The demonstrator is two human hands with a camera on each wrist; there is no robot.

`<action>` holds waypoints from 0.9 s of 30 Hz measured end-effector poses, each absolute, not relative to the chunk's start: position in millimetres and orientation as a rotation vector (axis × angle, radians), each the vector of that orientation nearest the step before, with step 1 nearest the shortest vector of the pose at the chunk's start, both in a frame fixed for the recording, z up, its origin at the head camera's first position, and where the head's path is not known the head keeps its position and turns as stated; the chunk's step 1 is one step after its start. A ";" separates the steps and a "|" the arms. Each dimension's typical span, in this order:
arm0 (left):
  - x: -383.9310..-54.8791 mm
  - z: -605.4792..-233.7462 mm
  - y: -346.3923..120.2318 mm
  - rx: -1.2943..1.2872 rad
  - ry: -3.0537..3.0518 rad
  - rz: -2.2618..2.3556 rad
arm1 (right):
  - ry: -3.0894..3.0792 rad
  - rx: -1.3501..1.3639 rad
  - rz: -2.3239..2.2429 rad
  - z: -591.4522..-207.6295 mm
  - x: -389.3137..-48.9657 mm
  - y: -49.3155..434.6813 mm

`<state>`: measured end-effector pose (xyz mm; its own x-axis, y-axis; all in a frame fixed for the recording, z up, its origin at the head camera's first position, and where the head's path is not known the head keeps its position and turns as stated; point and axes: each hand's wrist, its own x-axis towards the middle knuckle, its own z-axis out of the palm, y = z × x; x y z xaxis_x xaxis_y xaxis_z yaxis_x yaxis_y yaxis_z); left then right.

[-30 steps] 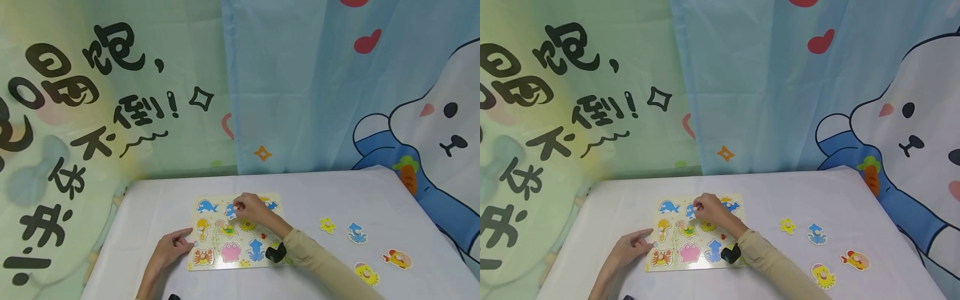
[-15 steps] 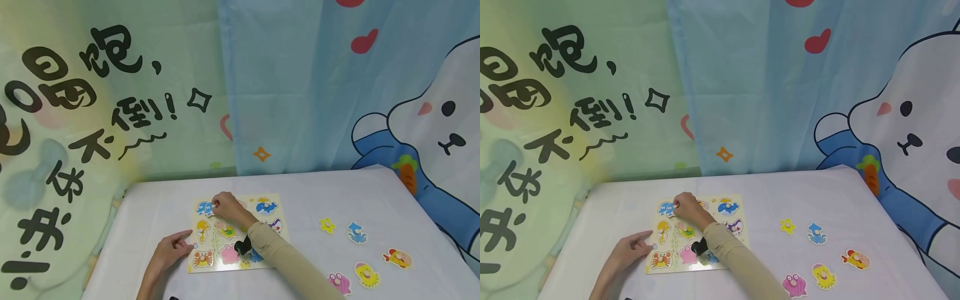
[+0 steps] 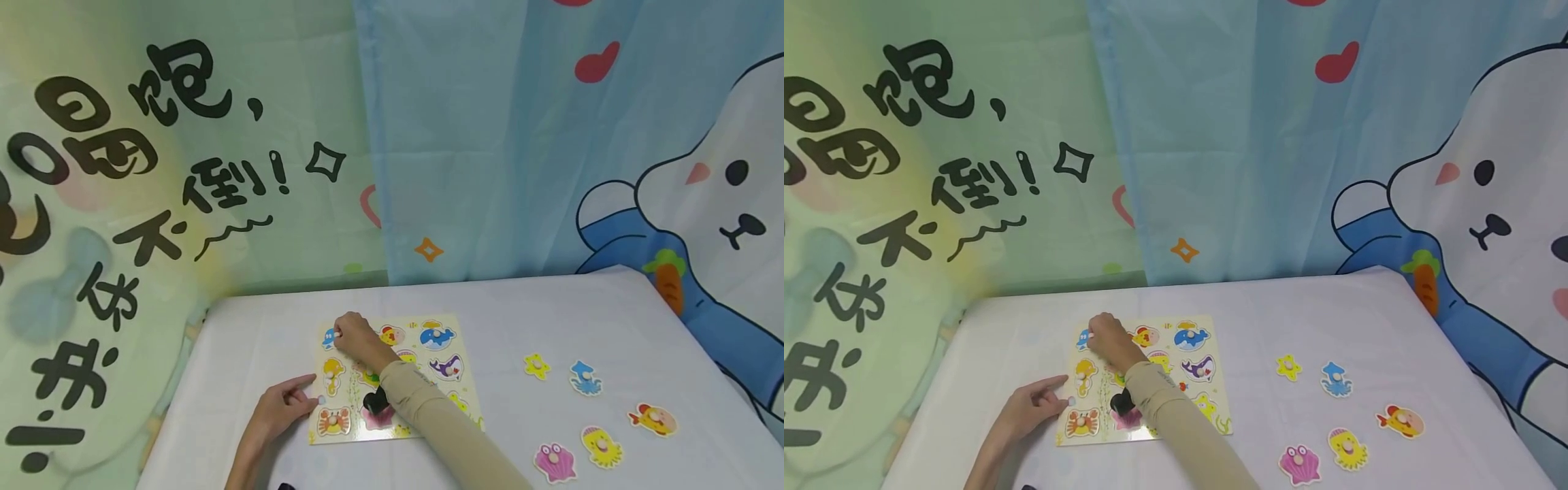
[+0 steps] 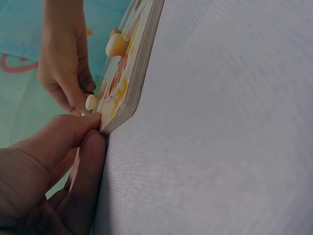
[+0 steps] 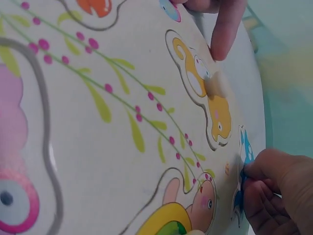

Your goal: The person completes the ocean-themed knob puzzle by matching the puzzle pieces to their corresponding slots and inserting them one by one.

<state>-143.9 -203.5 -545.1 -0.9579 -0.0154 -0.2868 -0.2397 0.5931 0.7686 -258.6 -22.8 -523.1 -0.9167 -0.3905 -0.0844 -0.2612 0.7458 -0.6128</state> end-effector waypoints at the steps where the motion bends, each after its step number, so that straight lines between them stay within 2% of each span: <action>1: -144.1 -545.0 -203.6 -0.214 2.574 1.298 | 2.746 -0.509 -0.905 -523.6 -258.6 -23.7; 27: -144.4 -545.8 -204.2 -0.214 2.561 1.305 | 2.725 -0.343 -0.881 -521.6 -252.1 -29.8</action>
